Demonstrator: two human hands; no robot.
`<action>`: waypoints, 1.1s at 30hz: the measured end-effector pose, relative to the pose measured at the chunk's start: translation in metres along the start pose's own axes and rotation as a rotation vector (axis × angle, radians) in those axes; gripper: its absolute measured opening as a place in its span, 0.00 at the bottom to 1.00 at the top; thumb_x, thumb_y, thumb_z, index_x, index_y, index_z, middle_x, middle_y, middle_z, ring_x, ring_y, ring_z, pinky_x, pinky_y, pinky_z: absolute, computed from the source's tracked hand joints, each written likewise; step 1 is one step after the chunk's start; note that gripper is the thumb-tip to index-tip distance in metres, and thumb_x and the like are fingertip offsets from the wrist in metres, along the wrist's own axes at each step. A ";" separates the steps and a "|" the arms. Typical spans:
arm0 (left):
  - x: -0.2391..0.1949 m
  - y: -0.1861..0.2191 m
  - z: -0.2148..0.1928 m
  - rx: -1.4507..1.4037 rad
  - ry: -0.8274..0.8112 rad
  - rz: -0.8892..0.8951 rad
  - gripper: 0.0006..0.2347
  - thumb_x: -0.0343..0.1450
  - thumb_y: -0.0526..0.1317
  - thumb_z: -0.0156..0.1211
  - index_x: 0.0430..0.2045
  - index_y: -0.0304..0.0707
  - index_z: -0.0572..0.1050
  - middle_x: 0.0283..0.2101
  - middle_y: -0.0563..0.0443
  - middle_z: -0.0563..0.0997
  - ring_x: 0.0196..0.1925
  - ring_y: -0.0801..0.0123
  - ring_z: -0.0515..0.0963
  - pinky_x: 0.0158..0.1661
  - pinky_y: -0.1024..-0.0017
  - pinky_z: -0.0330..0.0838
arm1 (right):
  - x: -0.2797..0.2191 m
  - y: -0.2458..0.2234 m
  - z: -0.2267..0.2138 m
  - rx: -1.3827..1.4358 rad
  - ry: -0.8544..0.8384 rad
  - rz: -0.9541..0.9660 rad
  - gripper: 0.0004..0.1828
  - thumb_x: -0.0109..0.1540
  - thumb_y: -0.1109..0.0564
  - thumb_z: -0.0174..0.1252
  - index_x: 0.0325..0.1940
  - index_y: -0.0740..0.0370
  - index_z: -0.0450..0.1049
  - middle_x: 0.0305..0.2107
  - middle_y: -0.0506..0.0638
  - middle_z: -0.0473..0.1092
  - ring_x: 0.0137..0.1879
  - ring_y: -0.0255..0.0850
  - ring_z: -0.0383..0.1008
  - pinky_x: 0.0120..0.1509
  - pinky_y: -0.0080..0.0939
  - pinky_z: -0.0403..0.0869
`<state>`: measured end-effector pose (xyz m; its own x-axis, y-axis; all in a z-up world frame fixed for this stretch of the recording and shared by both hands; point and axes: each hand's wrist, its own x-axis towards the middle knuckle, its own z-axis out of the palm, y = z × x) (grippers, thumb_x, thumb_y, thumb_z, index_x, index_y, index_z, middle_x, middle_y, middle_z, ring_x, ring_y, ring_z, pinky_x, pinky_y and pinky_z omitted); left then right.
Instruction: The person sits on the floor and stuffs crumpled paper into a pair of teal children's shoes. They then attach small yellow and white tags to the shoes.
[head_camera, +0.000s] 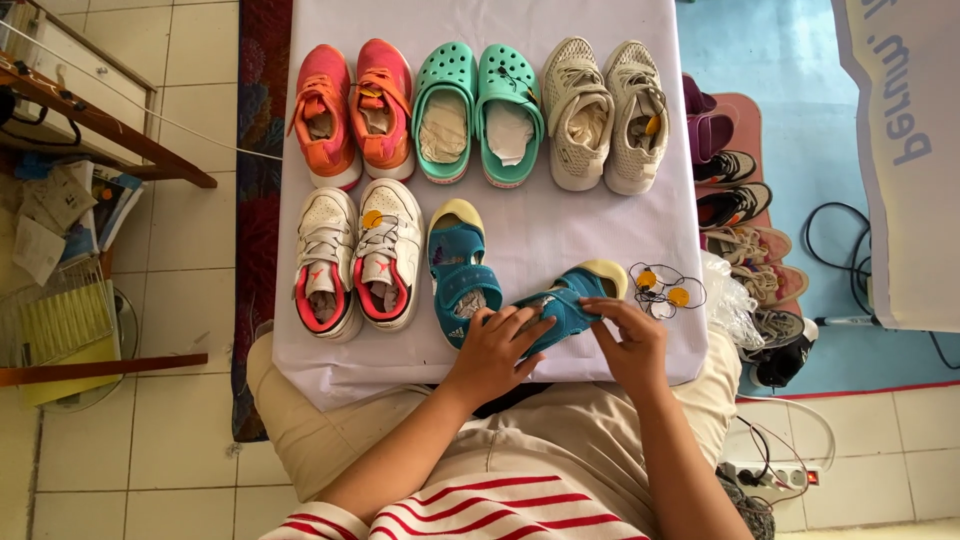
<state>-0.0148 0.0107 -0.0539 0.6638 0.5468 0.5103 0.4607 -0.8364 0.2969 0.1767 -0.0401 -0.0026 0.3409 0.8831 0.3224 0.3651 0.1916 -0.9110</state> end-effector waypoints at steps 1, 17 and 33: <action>0.000 0.000 -0.001 -0.001 0.002 -0.004 0.20 0.68 0.49 0.52 0.55 0.55 0.67 0.48 0.53 0.72 0.48 0.65 0.71 0.45 0.64 0.62 | -0.002 0.000 0.001 -0.023 0.001 -0.038 0.11 0.51 0.75 0.58 0.31 0.65 0.77 0.30 0.58 0.75 0.39 0.49 0.77 0.45 0.44 0.74; 0.007 -0.001 -0.008 0.017 0.100 -0.016 0.14 0.67 0.51 0.55 0.43 0.52 0.73 0.44 0.57 0.73 0.46 0.68 0.70 0.41 0.68 0.60 | -0.030 0.011 0.019 -0.233 -0.022 -0.288 0.13 0.51 0.73 0.58 0.36 0.64 0.78 0.35 0.56 0.74 0.41 0.52 0.76 0.44 0.48 0.75; 0.010 0.000 -0.013 -0.023 0.105 -0.023 0.15 0.65 0.48 0.59 0.43 0.50 0.74 0.42 0.57 0.75 0.46 0.68 0.71 0.45 0.66 0.61 | -0.031 0.021 0.023 -0.333 -0.042 -0.381 0.14 0.51 0.72 0.59 0.37 0.63 0.78 0.34 0.57 0.73 0.39 0.53 0.76 0.41 0.46 0.76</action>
<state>-0.0156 0.0155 -0.0387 0.5873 0.5602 0.5841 0.4611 -0.8247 0.3274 0.1535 -0.0537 -0.0382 0.0972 0.7951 0.5987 0.7154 0.3624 -0.5974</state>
